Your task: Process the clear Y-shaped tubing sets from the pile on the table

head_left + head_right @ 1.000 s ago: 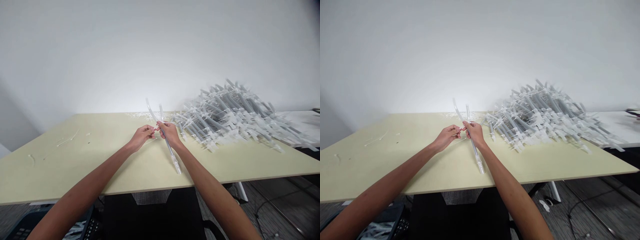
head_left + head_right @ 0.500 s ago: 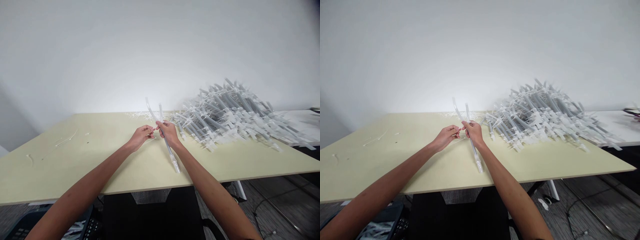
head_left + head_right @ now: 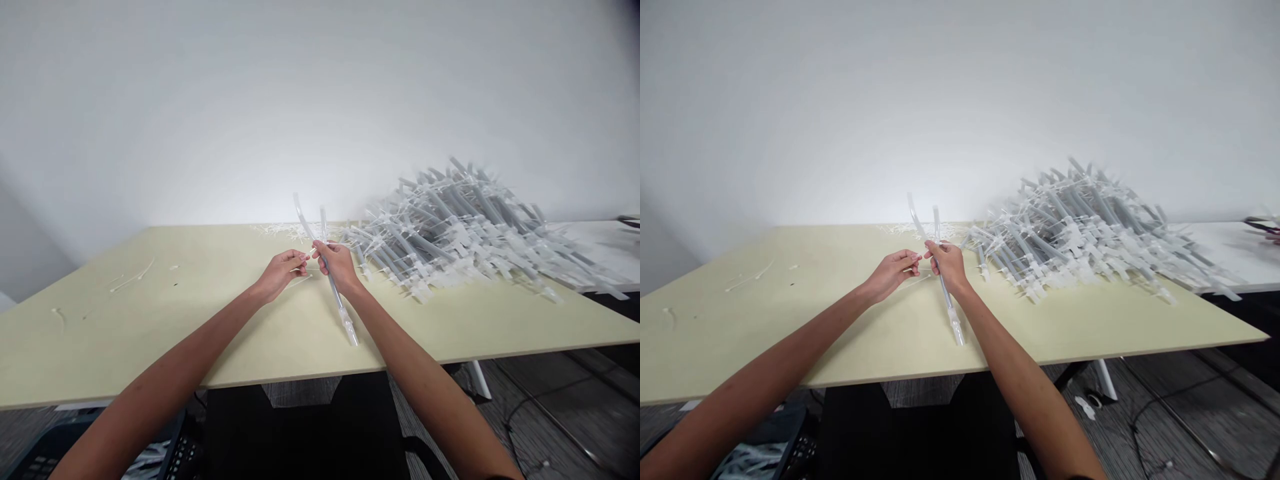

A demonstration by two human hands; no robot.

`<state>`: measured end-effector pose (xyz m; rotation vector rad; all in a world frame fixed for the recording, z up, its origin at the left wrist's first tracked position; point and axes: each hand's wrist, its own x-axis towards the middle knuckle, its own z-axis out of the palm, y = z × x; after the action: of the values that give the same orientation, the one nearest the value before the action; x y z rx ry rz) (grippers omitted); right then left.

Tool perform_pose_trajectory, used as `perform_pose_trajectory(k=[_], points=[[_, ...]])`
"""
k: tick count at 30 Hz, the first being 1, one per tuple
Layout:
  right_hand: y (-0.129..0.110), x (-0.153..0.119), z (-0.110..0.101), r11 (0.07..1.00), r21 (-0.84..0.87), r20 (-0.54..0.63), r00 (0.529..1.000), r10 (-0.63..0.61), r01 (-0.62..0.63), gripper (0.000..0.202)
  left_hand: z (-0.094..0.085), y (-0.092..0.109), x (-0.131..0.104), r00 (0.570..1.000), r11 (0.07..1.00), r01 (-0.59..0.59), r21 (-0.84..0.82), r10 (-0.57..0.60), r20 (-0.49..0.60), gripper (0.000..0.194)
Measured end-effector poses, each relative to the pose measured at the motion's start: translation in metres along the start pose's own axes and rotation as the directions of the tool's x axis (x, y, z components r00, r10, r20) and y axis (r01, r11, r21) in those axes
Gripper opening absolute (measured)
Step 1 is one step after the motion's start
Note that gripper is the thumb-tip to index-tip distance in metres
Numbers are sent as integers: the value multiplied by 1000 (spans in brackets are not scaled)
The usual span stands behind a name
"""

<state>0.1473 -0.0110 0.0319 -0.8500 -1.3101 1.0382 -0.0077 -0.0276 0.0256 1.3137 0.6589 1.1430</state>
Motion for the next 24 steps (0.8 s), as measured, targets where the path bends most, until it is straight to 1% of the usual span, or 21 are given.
perform_pose_trajectory(k=[2, 7, 12, 18, 22, 24], points=[[0, 0, 0, 1000, -26, -4, 1000, -1, 0, 38, 0, 0, 0, 1000, 1000, -1, -1, 1, 3, 22], [1, -1, 0, 988, -142, -15, 998, -54, 52, 41, 1, 1, -1, 1000, 1000, -1, -1, 1, 21, 21], [0, -3, 1, 981, -176, 17, 997, -79, 81, 40, 1, 1, -2, 1000, 1000, 3, 31, -3, -4, 22], [4, -5, 5, 982, -170, 77, 994, -73, 85, 33, 3, -3, -1, 999, 992, -4, 127, 10, -49, 22], [3, -7, 8, 988, -134, 106, 992, -64, 78, 30, 0, -4, 3, 991, 961, -46, 272, 78, -107, 25], [2, -8, 9, 992, -109, 127, 991, -47, 61, 31, -2, -2, 4, 985, 946, -73, 315, 117, -126, 25]])
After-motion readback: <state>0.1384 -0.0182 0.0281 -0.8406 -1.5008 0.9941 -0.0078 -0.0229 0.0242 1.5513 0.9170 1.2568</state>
